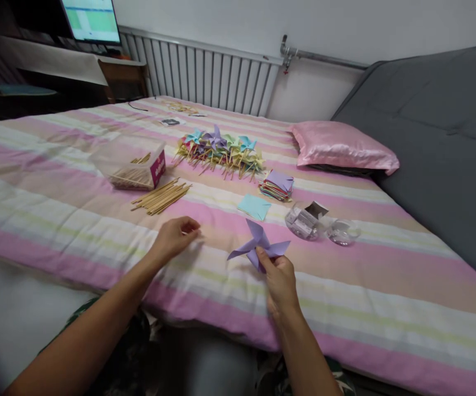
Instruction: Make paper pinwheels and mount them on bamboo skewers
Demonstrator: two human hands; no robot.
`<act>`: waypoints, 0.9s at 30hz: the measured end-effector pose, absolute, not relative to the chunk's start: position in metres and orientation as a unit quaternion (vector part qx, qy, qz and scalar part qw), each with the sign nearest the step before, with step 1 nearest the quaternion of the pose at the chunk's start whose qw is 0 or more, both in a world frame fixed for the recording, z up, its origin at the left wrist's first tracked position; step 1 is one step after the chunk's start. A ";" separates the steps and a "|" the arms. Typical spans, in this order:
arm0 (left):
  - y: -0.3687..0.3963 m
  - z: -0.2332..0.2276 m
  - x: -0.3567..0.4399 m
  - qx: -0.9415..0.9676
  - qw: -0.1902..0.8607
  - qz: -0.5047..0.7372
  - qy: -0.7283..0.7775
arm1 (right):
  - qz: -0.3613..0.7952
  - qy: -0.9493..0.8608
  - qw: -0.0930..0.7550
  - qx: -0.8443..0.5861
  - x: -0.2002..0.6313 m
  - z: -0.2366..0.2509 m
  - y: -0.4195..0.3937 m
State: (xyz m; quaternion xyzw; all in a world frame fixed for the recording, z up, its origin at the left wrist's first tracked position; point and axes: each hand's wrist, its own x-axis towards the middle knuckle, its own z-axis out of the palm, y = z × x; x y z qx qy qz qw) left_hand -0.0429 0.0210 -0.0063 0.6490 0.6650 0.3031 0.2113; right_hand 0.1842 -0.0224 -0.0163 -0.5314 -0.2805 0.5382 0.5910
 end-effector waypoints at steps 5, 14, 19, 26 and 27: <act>0.051 -0.002 -0.088 0.601 -0.003 0.227 0.766 | 0.548 -0.274 0.590 -0.525 0.182 -0.015 -0.024; 0.075 -0.024 -0.118 0.592 -0.064 0.183 0.782 | 0.556 -0.284 0.577 -0.527 0.182 -0.017 -0.024; 0.083 -0.027 -0.119 0.582 -0.082 0.184 0.788 | 0.551 -0.285 0.580 -0.528 0.181 -0.016 -0.024; 0.087 -0.030 -0.118 0.571 -0.084 0.192 0.794 | 0.564 -0.279 0.577 -0.521 0.180 -0.014 -0.024; 0.086 -0.030 -0.118 0.572 -0.081 0.195 0.793 | 0.564 -0.280 0.578 -0.520 0.180 -0.015 -0.024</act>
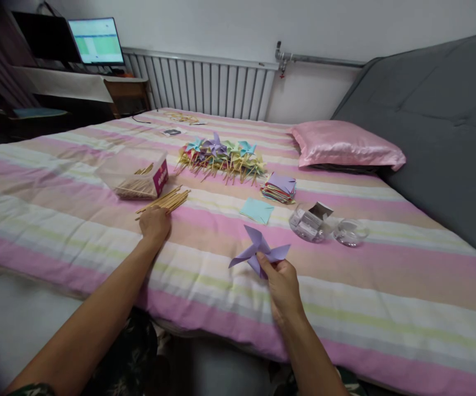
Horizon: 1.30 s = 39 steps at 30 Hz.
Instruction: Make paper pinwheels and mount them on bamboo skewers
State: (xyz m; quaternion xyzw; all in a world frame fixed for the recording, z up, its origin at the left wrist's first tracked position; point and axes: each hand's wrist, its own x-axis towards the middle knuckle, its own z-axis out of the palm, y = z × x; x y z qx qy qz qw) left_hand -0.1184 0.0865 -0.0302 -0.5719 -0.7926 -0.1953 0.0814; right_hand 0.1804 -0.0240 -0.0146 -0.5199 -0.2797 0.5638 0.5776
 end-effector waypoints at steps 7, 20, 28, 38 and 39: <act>0.081 -0.021 -0.114 -0.569 0.046 -0.261 -0.778 | 0.548 -0.294 0.576 -0.530 0.182 -0.019 -0.022; -0.005 0.022 -0.031 -0.600 -0.498 -0.419 -0.465 | 0.627 -0.361 0.574 -0.384 0.180 0.009 -0.032; -0.011 0.024 -0.005 -0.618 -0.606 -0.333 -0.374 | 0.537 -0.488 0.593 -0.348 0.188 0.007 -0.032; -0.004 0.015 0.004 -0.623 -0.583 -0.334 -0.401 | 0.240 -0.641 0.625 -0.375 0.192 0.019 -0.045; -0.003 0.015 0.004 -0.624 -0.573 -0.344 -0.405 | 0.223 -0.646 0.624 -0.380 0.192 0.019 -0.046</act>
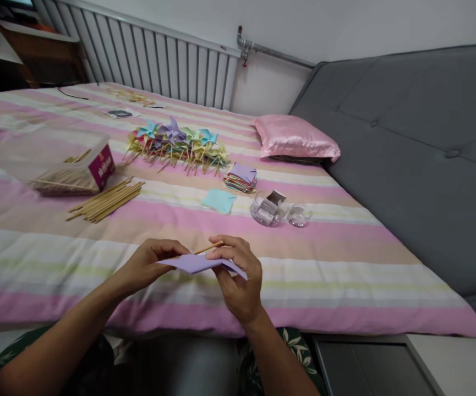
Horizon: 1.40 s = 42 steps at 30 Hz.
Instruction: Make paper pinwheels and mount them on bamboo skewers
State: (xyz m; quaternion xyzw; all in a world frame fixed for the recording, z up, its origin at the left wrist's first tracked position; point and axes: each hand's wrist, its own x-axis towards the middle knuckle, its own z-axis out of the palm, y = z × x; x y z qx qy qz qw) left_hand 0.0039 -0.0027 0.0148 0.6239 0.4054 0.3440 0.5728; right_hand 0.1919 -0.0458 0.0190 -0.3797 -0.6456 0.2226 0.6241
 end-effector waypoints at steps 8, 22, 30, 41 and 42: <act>0.002 0.012 -0.002 0.669 0.479 0.373 0.429 | 0.190 -0.650 0.630 -0.380 0.190 0.016 -0.046; 0.008 0.024 -0.024 0.783 0.250 0.414 0.390 | 0.147 -0.711 0.583 -0.366 0.193 0.010 -0.042; 0.008 0.023 -0.031 0.800 0.228 0.424 0.359 | -0.013 -0.740 0.553 -0.383 0.190 0.006 -0.040; 0.005 0.024 -0.031 0.802 0.238 0.423 0.348 | -0.026 -0.727 0.562 -0.393 0.187 0.007 -0.040; 0.005 0.025 -0.030 0.803 0.238 0.422 0.348 | -0.026 -0.727 0.563 -0.392 0.187 0.007 -0.040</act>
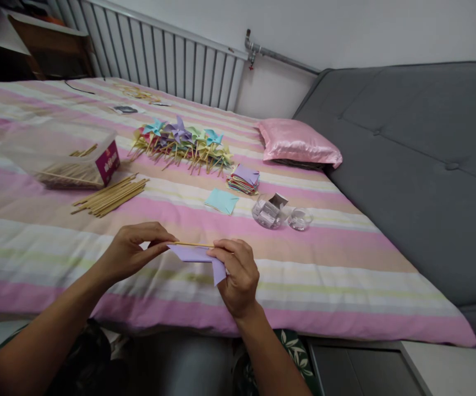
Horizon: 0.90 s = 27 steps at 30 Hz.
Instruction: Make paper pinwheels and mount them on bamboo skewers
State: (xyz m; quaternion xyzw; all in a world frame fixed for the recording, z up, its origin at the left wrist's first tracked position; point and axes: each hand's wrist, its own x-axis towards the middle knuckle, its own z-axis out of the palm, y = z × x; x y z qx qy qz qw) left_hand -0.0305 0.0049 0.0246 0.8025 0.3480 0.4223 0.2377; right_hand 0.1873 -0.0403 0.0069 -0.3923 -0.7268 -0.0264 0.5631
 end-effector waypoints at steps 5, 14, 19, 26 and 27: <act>0.003 0.026 -0.030 0.803 0.239 0.415 0.354 | -0.025 -0.723 0.570 -0.388 0.188 0.005 -0.041; 0.002 0.028 -0.029 0.798 0.255 0.415 0.354 | -0.028 -0.726 0.566 -0.389 0.188 0.004 -0.040; 0.002 0.029 -0.029 0.798 0.251 0.418 0.355 | -0.026 -0.725 0.569 -0.386 0.189 0.003 -0.040; 0.002 0.028 -0.030 0.803 0.249 0.419 0.343 | -0.020 -0.725 0.567 -0.391 0.187 0.005 -0.041; 0.002 0.028 -0.030 0.803 0.249 0.420 0.342 | -0.019 -0.724 0.569 -0.389 0.187 0.005 -0.041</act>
